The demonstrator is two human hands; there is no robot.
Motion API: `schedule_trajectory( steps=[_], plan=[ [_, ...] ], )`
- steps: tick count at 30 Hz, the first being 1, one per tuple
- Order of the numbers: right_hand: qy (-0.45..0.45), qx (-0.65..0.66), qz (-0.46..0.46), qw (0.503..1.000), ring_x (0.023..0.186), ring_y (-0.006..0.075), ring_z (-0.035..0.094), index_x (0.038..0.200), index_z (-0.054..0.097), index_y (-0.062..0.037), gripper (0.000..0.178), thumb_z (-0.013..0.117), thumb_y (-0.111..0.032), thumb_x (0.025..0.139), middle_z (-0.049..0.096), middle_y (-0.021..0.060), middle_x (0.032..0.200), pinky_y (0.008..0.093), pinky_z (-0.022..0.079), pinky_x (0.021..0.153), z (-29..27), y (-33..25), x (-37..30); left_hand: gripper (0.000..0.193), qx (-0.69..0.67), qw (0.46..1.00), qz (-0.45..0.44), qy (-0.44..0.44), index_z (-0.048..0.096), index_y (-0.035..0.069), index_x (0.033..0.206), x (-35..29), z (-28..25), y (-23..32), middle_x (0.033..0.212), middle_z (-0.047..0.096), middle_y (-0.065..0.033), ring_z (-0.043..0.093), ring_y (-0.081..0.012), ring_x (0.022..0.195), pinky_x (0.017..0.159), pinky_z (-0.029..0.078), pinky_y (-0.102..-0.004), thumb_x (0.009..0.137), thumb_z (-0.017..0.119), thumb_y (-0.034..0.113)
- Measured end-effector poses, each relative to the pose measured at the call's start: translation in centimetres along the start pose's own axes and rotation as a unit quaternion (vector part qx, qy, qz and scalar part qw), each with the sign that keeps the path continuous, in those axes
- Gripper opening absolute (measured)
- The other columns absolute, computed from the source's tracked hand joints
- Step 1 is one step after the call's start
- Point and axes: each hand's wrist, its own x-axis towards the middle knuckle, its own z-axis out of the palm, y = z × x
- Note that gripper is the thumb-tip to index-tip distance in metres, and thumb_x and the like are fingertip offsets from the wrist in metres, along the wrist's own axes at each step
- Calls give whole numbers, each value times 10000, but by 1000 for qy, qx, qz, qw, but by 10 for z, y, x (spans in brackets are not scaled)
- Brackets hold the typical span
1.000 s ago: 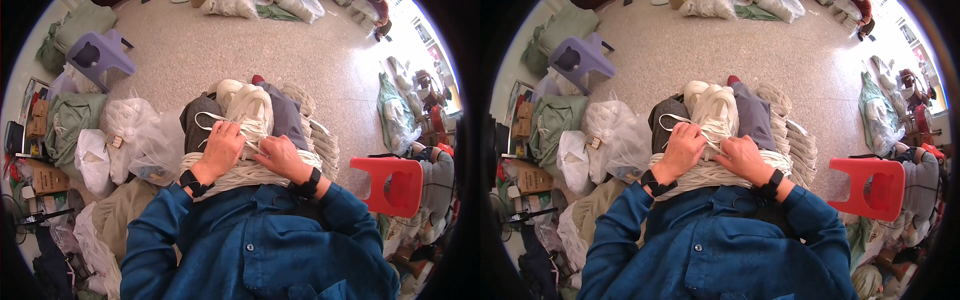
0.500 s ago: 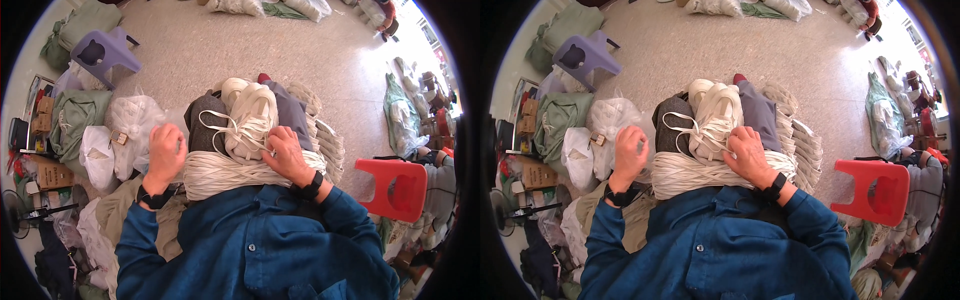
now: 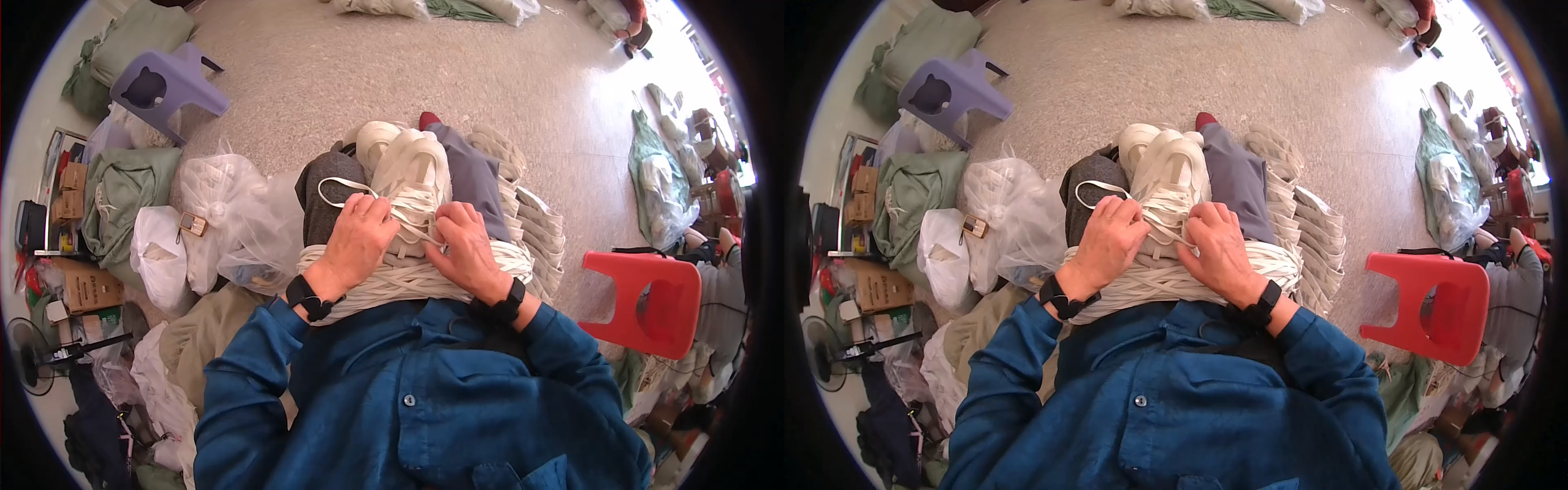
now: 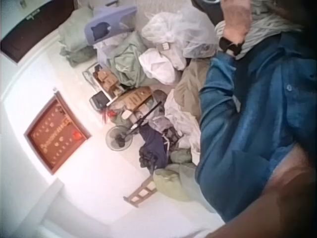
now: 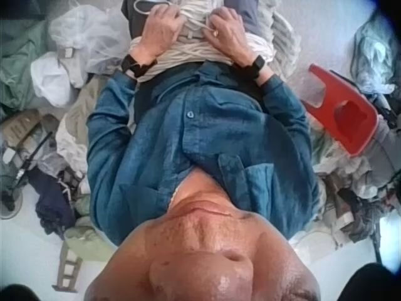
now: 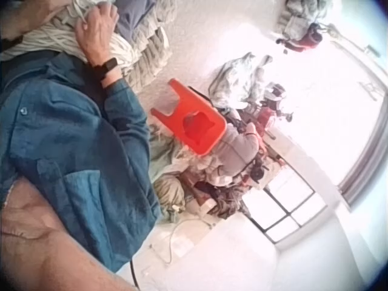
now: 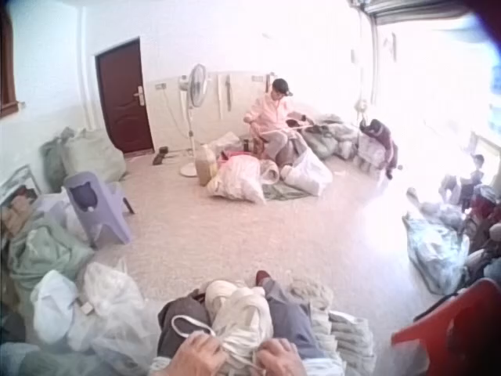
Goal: Threading laces through a batch of shoe uppers.
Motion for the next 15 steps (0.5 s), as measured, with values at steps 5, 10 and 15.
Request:
schedule_trajectory(
  steps=[5, 10, 15],
  plan=[
    [14, 15, 8, 1000, 1054, 349, 528, 783, 550, -46, 212, 746, -117, 743, 583, 141, 1085, 441, 415, 883, -1, 5, -4, 82, -26, 996, -74, 33, 663, 85, 816, -27, -36, -18, 872, 584, -59, 572, -280, 878, 903, 405, -430, 763, 722, 64],
    [11, 38, 9, 999, 1079, 357, 523, 852, 573, -33, 213, 740, -116, 749, 565, 155, 1138, 445, 415, 914, 9, 8, -3, 62, 21, 987, -153, -40, 662, 84, 790, -80, -60, -22, 799, 587, -57, 593, -278, 854, 953, 377, -430, 781, 710, 46],
    [3, 30, 17, 999, 1093, 366, 513, 942, 576, -14, 297, 766, -142, 753, 550, 169, 1161, 448, 414, 932, 10, 12, -5, 168, -215, 940, -255, -76, 680, 30, 917, -53, -67, 3, 891, 605, -121, 608, -331, 947, 876, 476, -411, 818, 755, 142]
  ],
)
